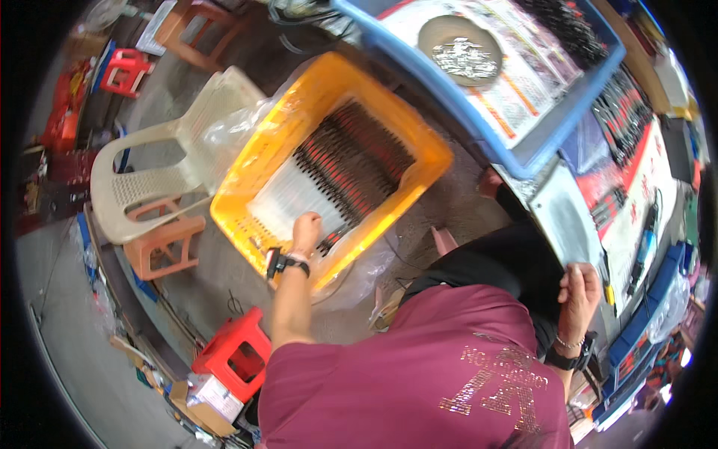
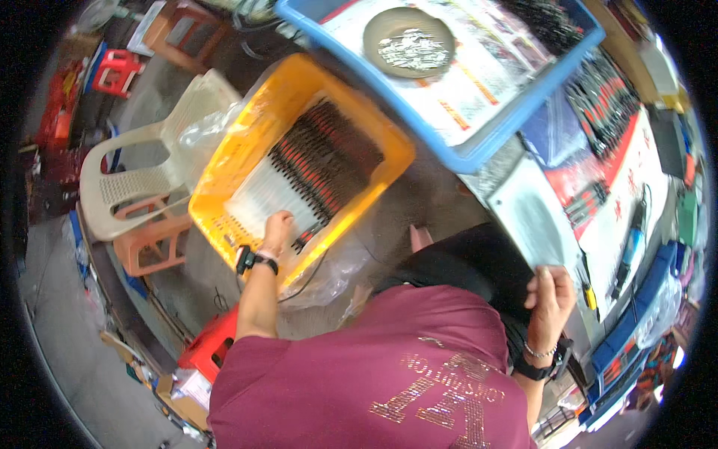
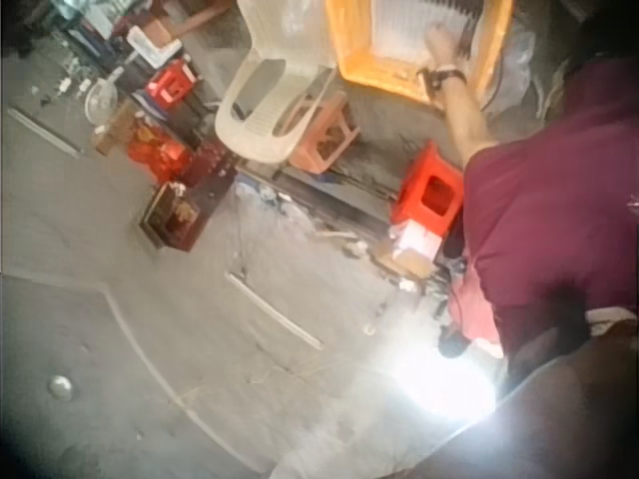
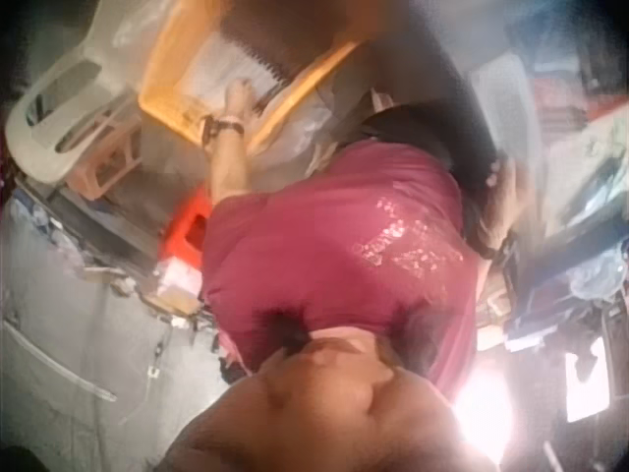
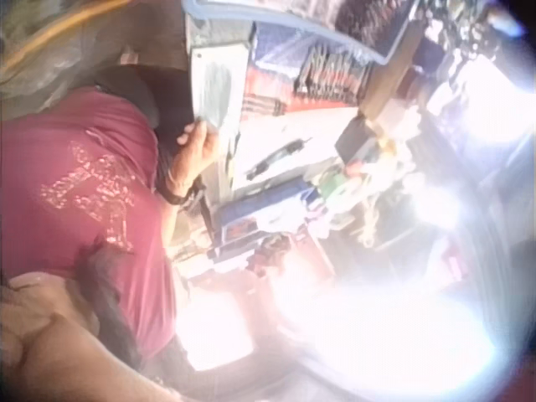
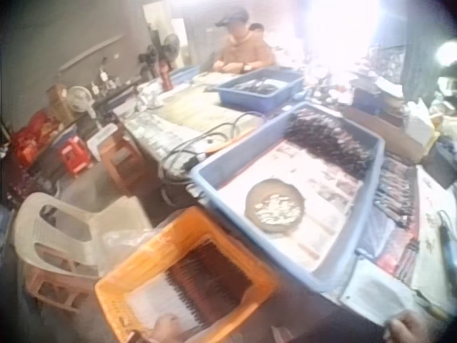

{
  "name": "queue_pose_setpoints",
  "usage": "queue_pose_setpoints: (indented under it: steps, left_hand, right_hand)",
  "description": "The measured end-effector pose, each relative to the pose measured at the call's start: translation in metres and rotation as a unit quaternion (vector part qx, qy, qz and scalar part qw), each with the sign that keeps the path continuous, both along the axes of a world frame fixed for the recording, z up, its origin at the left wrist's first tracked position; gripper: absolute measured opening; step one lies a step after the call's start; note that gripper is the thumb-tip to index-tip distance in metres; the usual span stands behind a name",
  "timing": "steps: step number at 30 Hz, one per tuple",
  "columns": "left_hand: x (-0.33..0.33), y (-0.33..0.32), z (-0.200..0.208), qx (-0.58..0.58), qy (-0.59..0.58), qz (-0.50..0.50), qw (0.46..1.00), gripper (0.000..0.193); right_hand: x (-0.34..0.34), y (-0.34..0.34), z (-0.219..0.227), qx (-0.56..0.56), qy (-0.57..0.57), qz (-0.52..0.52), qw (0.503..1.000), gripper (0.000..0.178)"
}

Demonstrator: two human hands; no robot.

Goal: The person assembles small black hardware components at a workbench. They use a rotary tool to grind or polish a component, then use a screwdriver to tighten a screw, and finally insert a small metal pin. Finished items are placed into a yellow basket.

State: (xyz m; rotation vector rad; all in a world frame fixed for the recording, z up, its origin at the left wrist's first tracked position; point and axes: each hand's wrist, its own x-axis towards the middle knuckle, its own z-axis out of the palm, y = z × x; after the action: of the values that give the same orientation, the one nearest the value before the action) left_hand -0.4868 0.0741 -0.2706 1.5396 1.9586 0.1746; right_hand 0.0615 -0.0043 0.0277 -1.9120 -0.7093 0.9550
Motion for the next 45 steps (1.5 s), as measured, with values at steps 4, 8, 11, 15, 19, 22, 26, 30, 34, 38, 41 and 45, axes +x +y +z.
queue_pose_setpoints:
  steps: [4,8,11,15,19,22,26,30,34,38,41,45]
  left_hand:
    - [0.055,0.029,0.090,0.097,-0.172,0.038,0.979,0.019]
    - [0.165,0.042,0.213,0.034,-0.364,-0.002,0.931,0.017]
    - [0.255,0.036,0.290,-0.018,-0.499,-0.090,0.861,0.013]
    - [0.354,0.047,0.341,0.035,-0.478,-0.316,0.819,0.012]
    - [0.450,0.061,0.333,0.140,-0.412,-0.370,0.821,0.017]
    - [0.511,0.080,0.309,0.189,-0.321,-0.366,0.853,0.022]
    - [0.555,0.102,0.281,0.279,-0.200,-0.420,0.840,0.035]
    - [0.568,0.117,0.272,0.206,-0.163,-0.435,0.861,0.038]
    - [0.567,0.120,0.280,0.154,-0.185,-0.435,0.868,0.039]
    - [0.552,0.097,0.306,0.067,-0.354,-0.313,0.879,0.029]
    - [0.527,0.062,0.326,-0.044,-0.479,-0.259,0.837,0.022]
    - [0.504,0.023,0.336,-0.221,-0.511,-0.265,0.788,0.025]
  right_hand:
    - [-0.002,0.001,0.006,-0.016,0.034,-0.002,0.999,0.011]
    - [0.002,-0.001,0.010,0.002,0.080,0.016,0.997,0.011]
    - [0.006,-0.005,0.012,0.010,0.119,0.050,0.992,0.011]
    - [0.013,-0.023,0.023,0.043,0.141,0.096,0.984,0.011]
    - [0.033,-0.053,0.033,0.098,-0.066,0.089,0.989,0.009]
    - [0.051,-0.078,0.038,0.108,-0.124,0.023,0.986,0.010]
    - [0.074,-0.106,0.040,0.121,-0.211,-0.050,0.969,0.010]
    - [0.104,-0.111,0.031,0.125,-0.375,-0.049,0.917,0.019]
    - [0.131,-0.098,0.014,0.087,-0.478,0.023,0.874,0.025]
    - [0.143,-0.086,0.008,0.041,-0.507,0.095,0.856,0.023]
    - [0.141,-0.087,0.016,0.081,-0.426,0.096,0.896,0.023]
    - [0.126,-0.096,0.031,0.131,-0.139,0.042,0.981,0.020]
